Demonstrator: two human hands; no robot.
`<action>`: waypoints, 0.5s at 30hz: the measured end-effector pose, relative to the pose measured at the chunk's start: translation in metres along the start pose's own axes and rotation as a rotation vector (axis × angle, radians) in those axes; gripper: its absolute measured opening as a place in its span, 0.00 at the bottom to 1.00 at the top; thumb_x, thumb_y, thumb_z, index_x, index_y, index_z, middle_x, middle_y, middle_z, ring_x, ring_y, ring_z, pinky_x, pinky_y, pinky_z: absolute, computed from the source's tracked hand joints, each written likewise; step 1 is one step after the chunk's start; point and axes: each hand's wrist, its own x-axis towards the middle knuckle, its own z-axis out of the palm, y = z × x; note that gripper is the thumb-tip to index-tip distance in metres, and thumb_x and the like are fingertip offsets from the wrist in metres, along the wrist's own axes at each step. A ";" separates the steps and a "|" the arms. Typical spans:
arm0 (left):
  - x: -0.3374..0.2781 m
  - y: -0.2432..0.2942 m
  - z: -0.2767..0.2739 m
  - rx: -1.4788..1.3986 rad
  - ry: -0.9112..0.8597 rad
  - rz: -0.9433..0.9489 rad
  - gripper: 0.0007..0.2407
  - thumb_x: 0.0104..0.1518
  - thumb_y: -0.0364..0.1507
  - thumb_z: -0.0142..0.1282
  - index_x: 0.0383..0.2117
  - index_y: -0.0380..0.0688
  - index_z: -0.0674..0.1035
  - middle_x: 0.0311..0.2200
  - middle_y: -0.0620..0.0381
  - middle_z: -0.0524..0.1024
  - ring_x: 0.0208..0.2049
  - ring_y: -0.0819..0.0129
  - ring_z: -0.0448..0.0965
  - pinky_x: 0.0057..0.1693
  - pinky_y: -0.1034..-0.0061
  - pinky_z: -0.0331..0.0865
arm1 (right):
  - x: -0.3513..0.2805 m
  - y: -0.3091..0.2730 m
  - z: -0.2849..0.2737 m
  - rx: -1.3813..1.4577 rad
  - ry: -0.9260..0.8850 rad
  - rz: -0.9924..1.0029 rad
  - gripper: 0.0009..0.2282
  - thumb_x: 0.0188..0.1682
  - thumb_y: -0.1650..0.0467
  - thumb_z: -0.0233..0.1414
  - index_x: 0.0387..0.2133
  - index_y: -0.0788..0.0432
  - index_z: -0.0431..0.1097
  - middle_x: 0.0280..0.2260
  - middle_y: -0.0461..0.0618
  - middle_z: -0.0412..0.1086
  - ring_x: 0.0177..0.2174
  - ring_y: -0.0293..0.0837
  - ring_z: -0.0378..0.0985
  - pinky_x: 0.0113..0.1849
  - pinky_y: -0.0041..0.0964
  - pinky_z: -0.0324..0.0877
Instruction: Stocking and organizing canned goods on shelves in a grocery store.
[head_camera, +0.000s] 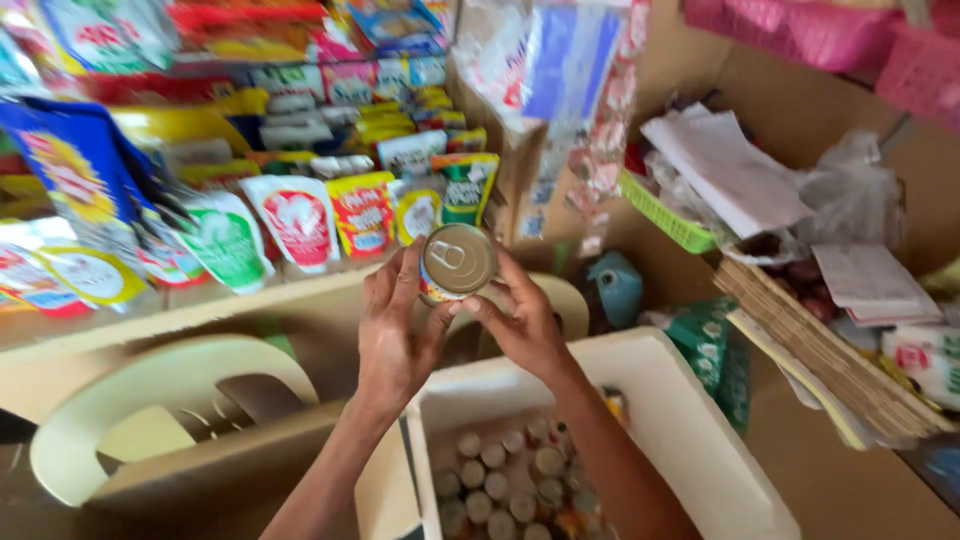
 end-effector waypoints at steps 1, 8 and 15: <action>0.007 -0.001 -0.005 0.006 0.022 0.041 0.33 0.53 0.31 0.67 0.66 0.36 0.65 0.57 0.40 0.71 0.55 0.43 0.71 0.60 0.56 0.67 | 0.008 0.002 0.001 -0.027 0.016 -0.033 0.31 0.56 0.75 0.55 0.71 0.65 0.47 0.68 0.53 0.55 0.66 0.45 0.59 0.65 0.45 0.61; 0.067 -0.005 -0.047 -0.037 0.024 0.056 0.34 0.54 0.34 0.68 0.67 0.38 0.64 0.55 0.41 0.72 0.52 0.45 0.72 0.55 0.57 0.68 | 0.072 -0.037 0.025 -0.018 0.004 -0.166 0.31 0.57 0.76 0.54 0.71 0.65 0.46 0.68 0.53 0.55 0.67 0.45 0.58 0.66 0.46 0.58; 0.122 -0.008 -0.084 0.021 0.114 0.242 0.33 0.54 0.31 0.67 0.67 0.36 0.64 0.57 0.40 0.71 0.51 0.43 0.71 0.58 0.57 0.67 | 0.135 -0.072 0.039 -0.180 0.007 -0.310 0.29 0.57 0.77 0.53 0.70 0.65 0.49 0.68 0.55 0.57 0.67 0.46 0.58 0.66 0.47 0.60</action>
